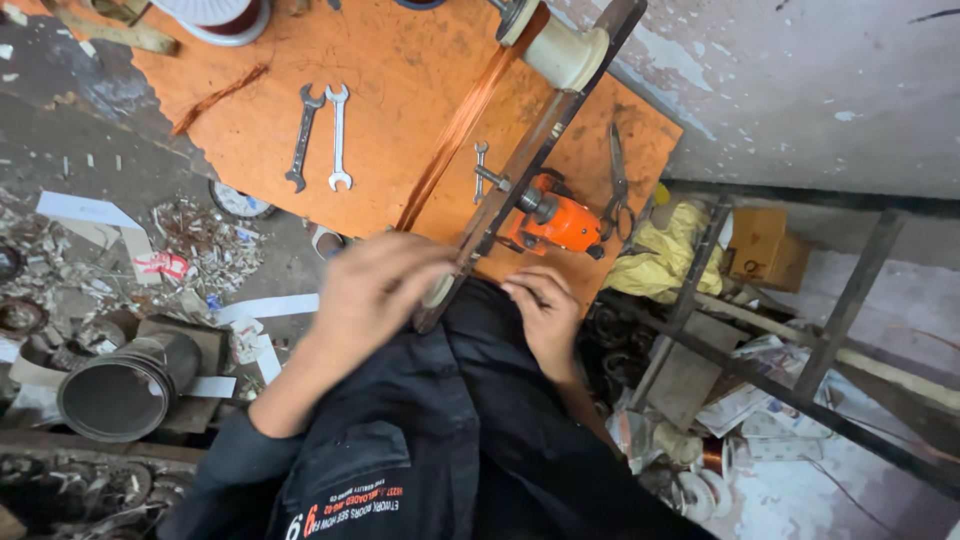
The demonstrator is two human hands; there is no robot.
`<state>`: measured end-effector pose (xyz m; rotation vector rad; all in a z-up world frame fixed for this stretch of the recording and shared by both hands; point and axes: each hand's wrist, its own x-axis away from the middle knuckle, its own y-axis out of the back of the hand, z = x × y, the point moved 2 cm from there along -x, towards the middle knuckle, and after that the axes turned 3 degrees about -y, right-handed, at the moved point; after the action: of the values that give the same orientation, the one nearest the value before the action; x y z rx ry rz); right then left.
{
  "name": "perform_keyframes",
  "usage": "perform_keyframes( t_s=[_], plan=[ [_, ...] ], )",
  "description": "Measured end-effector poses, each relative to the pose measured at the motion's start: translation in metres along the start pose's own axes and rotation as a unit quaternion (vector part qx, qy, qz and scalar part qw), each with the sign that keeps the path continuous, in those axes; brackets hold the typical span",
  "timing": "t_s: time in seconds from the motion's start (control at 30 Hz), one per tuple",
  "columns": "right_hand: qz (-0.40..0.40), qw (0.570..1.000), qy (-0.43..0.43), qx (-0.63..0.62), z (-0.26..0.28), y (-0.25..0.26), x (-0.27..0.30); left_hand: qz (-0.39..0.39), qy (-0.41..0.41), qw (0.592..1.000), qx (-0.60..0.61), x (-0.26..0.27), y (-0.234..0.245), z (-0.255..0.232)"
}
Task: The person sets up a manual wire-winding jig, measures the spacing between spools, and uses a wrench to tighten the assembly. They then operate the crank to wind copper wire onto a bobbin and inspect the wound coil.
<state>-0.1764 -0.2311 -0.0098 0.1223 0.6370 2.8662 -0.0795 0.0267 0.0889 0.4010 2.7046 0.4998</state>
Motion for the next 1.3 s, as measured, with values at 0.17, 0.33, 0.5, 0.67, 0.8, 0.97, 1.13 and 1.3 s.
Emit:
perform_keyframes(
  t_s=[0.17, 0.33, 0.5, 0.67, 0.8, 0.97, 1.13, 1.3],
  plan=[
    [-0.096, 0.967, 0.192, 0.138, 0.081, 0.003, -0.013, 0.055, 0.005, 0.998, -0.018, -0.011, -0.039, -0.021],
    [-0.086, 0.914, 0.361, 0.166, 0.119, -0.013, -0.040, 0.024, 0.042, 0.999, -0.011, -0.007, -0.036, -0.013],
    [0.006, 0.884, 0.428, 0.187, 0.125, -0.012, -0.047, 0.023, 0.090, 0.996, 0.015, 0.005, -0.026, -0.004],
    [0.065, 0.935, 0.310, 0.159, 0.120, 0.000, -0.056, -0.074, 0.033, 0.997, 0.006, 0.003, -0.021, -0.004],
    [0.053, 0.947, 0.291, 0.125, 0.128, 0.015, -0.093, -0.169, 0.010, 0.980, -0.102, -0.017, -0.017, 0.004],
    [-0.033, 0.878, 0.407, 0.251, 0.155, 0.001, -0.140, -0.168, -0.028, 0.947, -0.273, -0.047, -0.023, 0.030],
    [0.141, 0.770, 0.495, 0.378, 0.175, -0.024, -0.157, -0.139, -0.008, 0.946, -0.293, -0.046, -0.041, 0.046],
    [0.198, 0.706, 0.523, 0.435, 0.176, -0.032, -0.159, -0.161, -0.006, 0.950, -0.267, -0.043, -0.048, 0.053]
  ],
)
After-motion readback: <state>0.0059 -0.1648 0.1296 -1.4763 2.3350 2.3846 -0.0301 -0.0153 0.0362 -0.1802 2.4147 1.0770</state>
